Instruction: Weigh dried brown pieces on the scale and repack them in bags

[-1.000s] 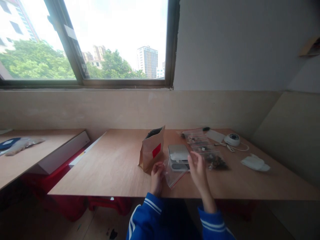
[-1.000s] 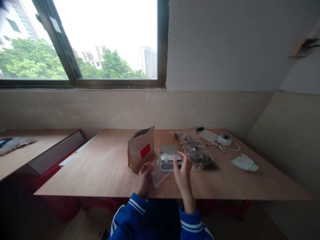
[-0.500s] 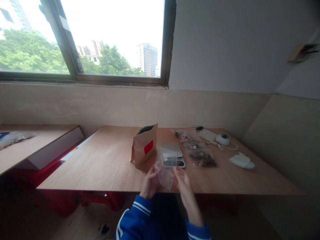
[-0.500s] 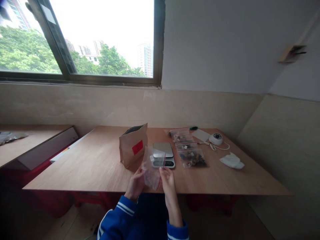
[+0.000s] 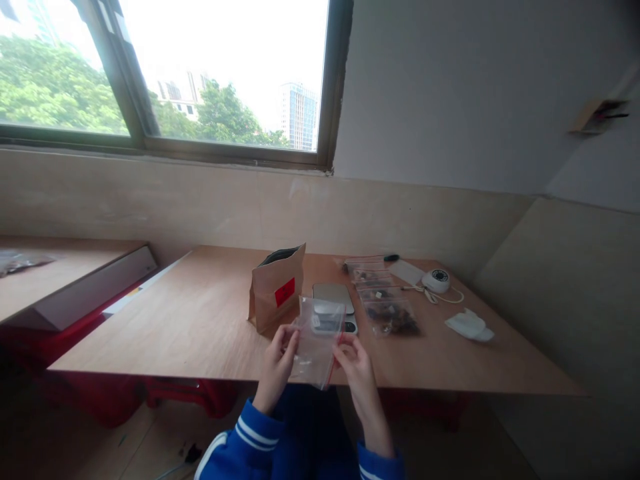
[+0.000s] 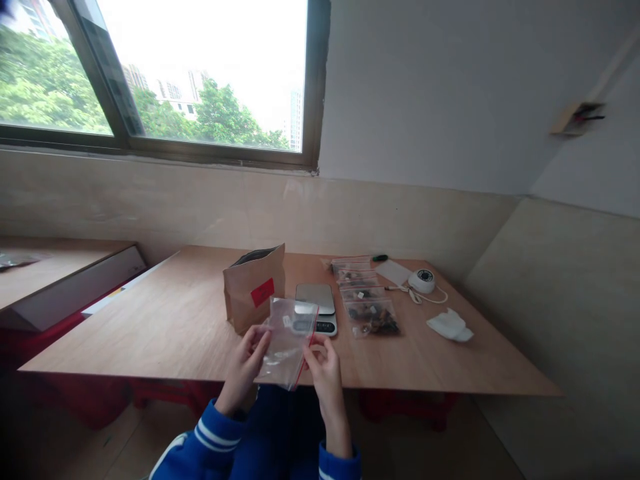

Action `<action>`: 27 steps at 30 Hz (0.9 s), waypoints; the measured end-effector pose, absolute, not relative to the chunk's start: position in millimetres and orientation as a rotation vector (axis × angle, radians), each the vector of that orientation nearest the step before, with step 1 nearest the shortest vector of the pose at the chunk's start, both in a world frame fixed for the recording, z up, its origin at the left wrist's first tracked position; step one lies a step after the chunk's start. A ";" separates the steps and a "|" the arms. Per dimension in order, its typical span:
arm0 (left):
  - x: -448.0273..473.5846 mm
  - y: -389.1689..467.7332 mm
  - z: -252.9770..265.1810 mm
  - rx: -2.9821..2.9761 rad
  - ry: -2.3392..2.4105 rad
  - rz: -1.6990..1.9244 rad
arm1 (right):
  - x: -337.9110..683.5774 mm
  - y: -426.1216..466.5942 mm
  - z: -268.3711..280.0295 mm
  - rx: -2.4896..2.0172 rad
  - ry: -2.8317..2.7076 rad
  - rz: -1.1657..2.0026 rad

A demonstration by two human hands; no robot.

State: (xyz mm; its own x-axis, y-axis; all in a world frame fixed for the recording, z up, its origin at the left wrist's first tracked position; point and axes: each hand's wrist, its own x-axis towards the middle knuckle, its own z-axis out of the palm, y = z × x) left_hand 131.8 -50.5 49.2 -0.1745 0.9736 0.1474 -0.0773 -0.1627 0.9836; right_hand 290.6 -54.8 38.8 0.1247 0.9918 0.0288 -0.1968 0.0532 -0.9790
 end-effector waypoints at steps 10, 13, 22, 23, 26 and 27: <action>20.5 -94.9 81.6 0.930 1.487 1.747 | 364.5 7.5 -16.5 -1.589 -1.290 0.058; -14.0 -87.2 79.4 0.851 1.709 1.791 | 378.9 29.5 -20.7 -1.769 -1.301 -0.118; -32.5 -37.2 58.3 1.185 2.757 0.901 | 402.6 19.1 -19.4 -1.873 -1.298 -0.153; -27.8 -36.0 52.9 1.323 2.716 0.828 | 402.2 15.6 -19.9 -1.882 -1.287 -0.158; -16.4 -31.4 32.0 1.596 2.501 0.566 | 399.6 6.1 -22.4 -1.917 -1.231 -0.191; -14.7 -28.6 25.3 1.610 2.459 0.513 | 399.7 3.2 -23.9 -1.911 -1.218 -0.197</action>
